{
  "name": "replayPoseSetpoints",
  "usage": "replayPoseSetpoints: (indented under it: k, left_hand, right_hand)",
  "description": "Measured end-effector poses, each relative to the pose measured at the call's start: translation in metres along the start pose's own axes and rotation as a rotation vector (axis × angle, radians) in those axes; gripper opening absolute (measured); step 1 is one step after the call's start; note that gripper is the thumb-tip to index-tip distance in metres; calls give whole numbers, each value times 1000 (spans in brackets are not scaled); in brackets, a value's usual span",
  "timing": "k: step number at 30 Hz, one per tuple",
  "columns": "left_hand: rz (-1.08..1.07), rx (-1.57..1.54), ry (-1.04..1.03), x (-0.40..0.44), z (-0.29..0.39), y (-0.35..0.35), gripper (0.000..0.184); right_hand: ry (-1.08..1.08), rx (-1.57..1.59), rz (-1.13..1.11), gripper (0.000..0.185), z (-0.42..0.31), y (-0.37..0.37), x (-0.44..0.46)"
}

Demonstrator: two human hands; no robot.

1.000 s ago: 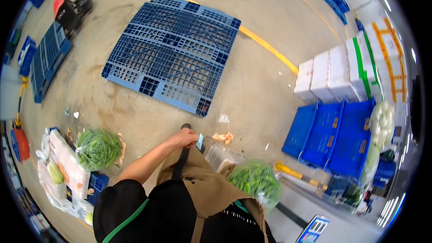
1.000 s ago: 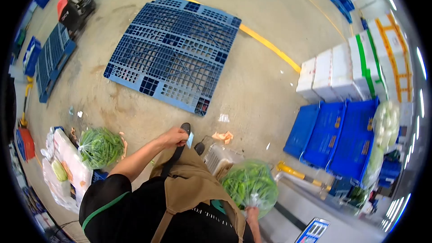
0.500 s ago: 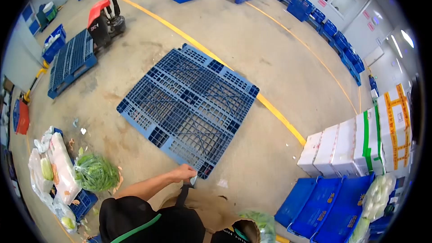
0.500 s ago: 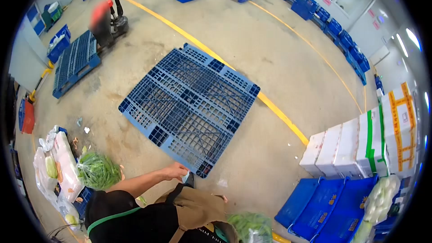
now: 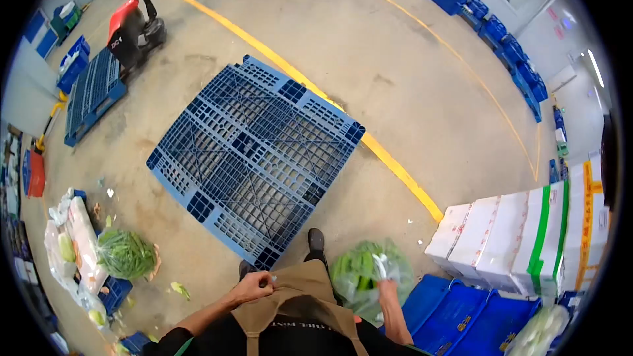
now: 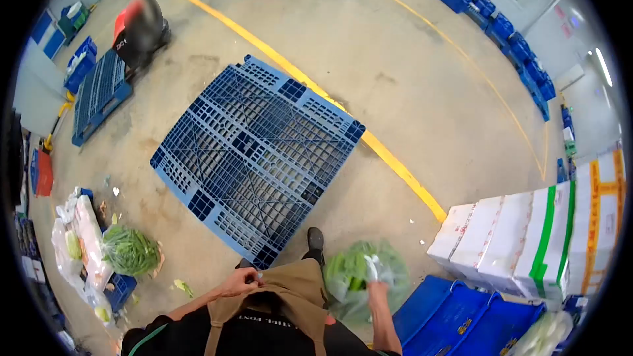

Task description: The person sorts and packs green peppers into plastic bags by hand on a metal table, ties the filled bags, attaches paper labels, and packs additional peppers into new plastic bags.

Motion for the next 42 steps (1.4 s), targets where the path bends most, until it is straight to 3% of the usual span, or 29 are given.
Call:
replayPoseSetpoints:
  k: [4, 6, 12, 14, 18, 21, 24, 25, 27, 28, 29, 31, 32, 33, 34, 36, 38, 40, 42]
  left_hand:
    - [247, -230, 163, 3, 24, -11, 11]
    - [340, -418, 252, -9, 23, -20, 15]
    - [587, -353, 476, -35, -28, -33, 19]
    - [664, -359, 574, -50, -27, -30, 18]
    - [860, -424, 583, -83, -61, -37, 16]
    - [980, -425, 639, -109, -99, -45, 18]
    - [1073, -518, 688, -124, -121, -47, 20]
    - [1093, -521, 714, -130, -126, -44, 21]
    - [1144, -501, 769, -142, -124, -31, 27]
    - [1172, -630, 727, -146, -131, -27, 30]
    - [1204, -756, 678, -151, -146, -22, 32]
    - [1222, -848, 716, -168, -160, 3, 38]
    - [1266, -988, 662, -172, -187, 11, 43]
    - [1281, -1030, 704, -189, -181, 34, 46]
    - [1381, -1198, 671, -192, -208, 45, 48]
    - [1143, -1452, 464, -217, -230, 79, 36]
    - [1133, -1695, 167, -246, -248, 109, 29]
    - [1166, -1744, -94, -298, -240, 140, 29]
    - [1298, -1789, -175, -347, -247, 154, 35]
  right_hand:
    - [50, -67, -197, 21, -62, -104, 94]
    - [137, -30, -184, 16, -117, -136, 136]
    - [360, 132, -442, 7, -240, -293, 253]
    - [370, 58, -524, 9, -274, -348, 247]
    - [559, 99, -647, 27, -307, -452, 241]
    - [758, -289, -740, 32, -351, -497, 191]
    - [1184, -626, -595, 33, -337, -524, 153]
    - [1537, -627, -389, 35, -326, -516, 133]
    - [1702, -870, -299, 47, -290, -498, 63]
    - [1796, -870, -319, 45, -264, -484, 11]
    - [1904, -596, -521, 35, -220, -489, -11]
    - [1898, -668, -1011, 24, -146, -472, -119]
    - [1459, -753, -1240, 25, -96, -469, -155]
    - [1620, -706, -1333, 29, -78, -426, -251]
    - [1639, -675, -1530, 34, -52, -396, -323]
    - [1417, -771, -1718, 44, -6, -341, -457]
    - [1431, -570, -2150, 51, 34, -312, -569]
    - [1632, -425, -2334, 50, 47, -280, -676]
    - [1747, -387, -2475, 50, 70, -260, -733]
Point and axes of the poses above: each hand's wrist, its own x-axis towards the middle knuckle, its own y-axis out of the back of the hand, z = x × y, the point moved 6 cm from there along x, towards the middle knuckle, and after that the axes turned 14 degrees about z, right-handed, at the moved point
